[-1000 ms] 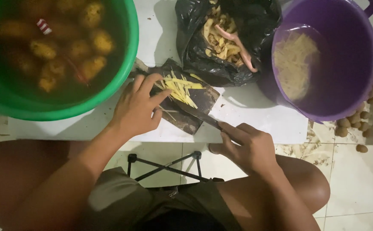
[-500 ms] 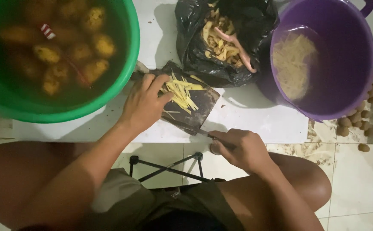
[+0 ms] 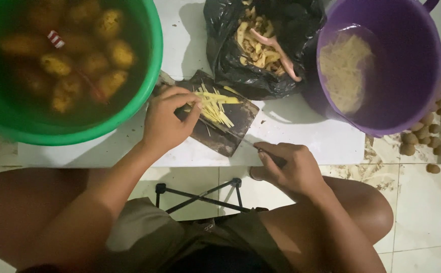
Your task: Cutting peeled potatoes into thin strips using a knife on a small wooden board.
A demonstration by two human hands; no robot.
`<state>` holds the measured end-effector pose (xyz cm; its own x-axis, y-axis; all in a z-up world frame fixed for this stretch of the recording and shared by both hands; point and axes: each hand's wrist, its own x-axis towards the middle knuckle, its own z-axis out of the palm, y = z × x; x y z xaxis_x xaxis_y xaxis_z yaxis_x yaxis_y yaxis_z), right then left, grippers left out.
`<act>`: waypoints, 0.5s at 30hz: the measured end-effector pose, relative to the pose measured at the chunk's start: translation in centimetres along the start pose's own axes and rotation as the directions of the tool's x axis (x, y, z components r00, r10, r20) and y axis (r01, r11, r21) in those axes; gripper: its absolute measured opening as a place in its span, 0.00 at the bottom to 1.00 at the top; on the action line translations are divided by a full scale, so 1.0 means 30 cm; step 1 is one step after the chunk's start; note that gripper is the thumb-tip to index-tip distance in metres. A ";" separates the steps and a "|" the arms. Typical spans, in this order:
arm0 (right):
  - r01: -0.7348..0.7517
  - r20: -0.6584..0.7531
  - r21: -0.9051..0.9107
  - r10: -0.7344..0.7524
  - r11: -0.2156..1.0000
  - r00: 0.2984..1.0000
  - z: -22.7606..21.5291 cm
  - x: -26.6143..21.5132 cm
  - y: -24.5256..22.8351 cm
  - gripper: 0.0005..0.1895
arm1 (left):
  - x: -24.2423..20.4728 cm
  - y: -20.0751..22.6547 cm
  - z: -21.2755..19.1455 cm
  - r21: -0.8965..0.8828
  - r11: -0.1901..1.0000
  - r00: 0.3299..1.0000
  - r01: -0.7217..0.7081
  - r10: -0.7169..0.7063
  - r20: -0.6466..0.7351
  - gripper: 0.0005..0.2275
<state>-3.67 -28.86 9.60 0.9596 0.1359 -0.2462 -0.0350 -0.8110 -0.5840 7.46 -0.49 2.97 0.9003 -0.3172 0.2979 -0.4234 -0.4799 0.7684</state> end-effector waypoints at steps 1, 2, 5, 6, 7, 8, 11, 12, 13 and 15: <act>0.001 -0.002 0.003 -0.001 1.000 1.000 0.007 -0.001 -0.004 0.16 | -0.005 0.001 0.002 0.003 1.000 1.000 -0.002 0.002 0.001 0.04; 0.008 0.004 0.051 -0.009 0.999 1.000 0.013 -0.006 -0.009 0.15 | -0.011 0.003 0.006 -0.076 0.993 0.996 0.092 -0.093 -0.009 0.04; 0.025 0.013 0.085 -0.026 0.996 1.000 0.053 -0.006 0.012 0.15 | -0.007 0.029 -0.002 -0.157 0.958 0.970 0.240 -0.244 -0.006 0.04; 0.036 0.021 0.070 -0.038 0.997 0.999 0.071 -0.004 0.023 0.15 | -0.004 0.041 -0.009 -0.161 0.941 0.953 0.298 -0.303 -0.004 0.05; 0.036 0.018 0.072 -0.038 0.997 0.999 0.074 -0.001 0.018 0.15 | -0.003 0.042 -0.013 -0.159 0.942 0.954 0.296 -0.301 -0.004 0.05; 0.040 0.012 0.064 -0.041 0.997 0.999 0.076 0.001 0.014 0.15 | -0.003 0.043 -0.016 -0.177 0.930 0.944 0.323 -0.329 -0.002 0.06; 0.033 -0.014 0.066 -0.033 0.997 0.999 0.086 0.008 0.012 0.14 | -0.010 0.054 -0.020 -0.192 0.906 0.924 0.376 -0.382 0.011 0.06; 0.023 -0.032 0.076 -0.020 0.997 0.999 0.089 0.011 0.013 0.14 | -0.013 0.059 -0.021 -0.188 0.895 0.913 0.405 -0.408 0.023 0.05; 0.022 -0.032 0.076 -0.020 0.997 0.999 0.088 0.012 0.014 0.14 | -0.016 0.057 -0.019 -0.188 0.895 0.913 0.405 -0.408 0.023 0.05; -0.004 -0.078 0.094 0.011 0.996 0.997 0.088 0.015 0.017 0.15 | -0.023 0.052 -0.015 -0.230 0.869 0.896 0.438 -0.442 0.037 0.05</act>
<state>-4.00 -27.71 7.14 0.9780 0.0818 -0.1916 -0.0648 -0.7547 -0.6529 6.23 -0.66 4.22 0.9903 -0.1030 -0.0937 0.0495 -0.3682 0.9284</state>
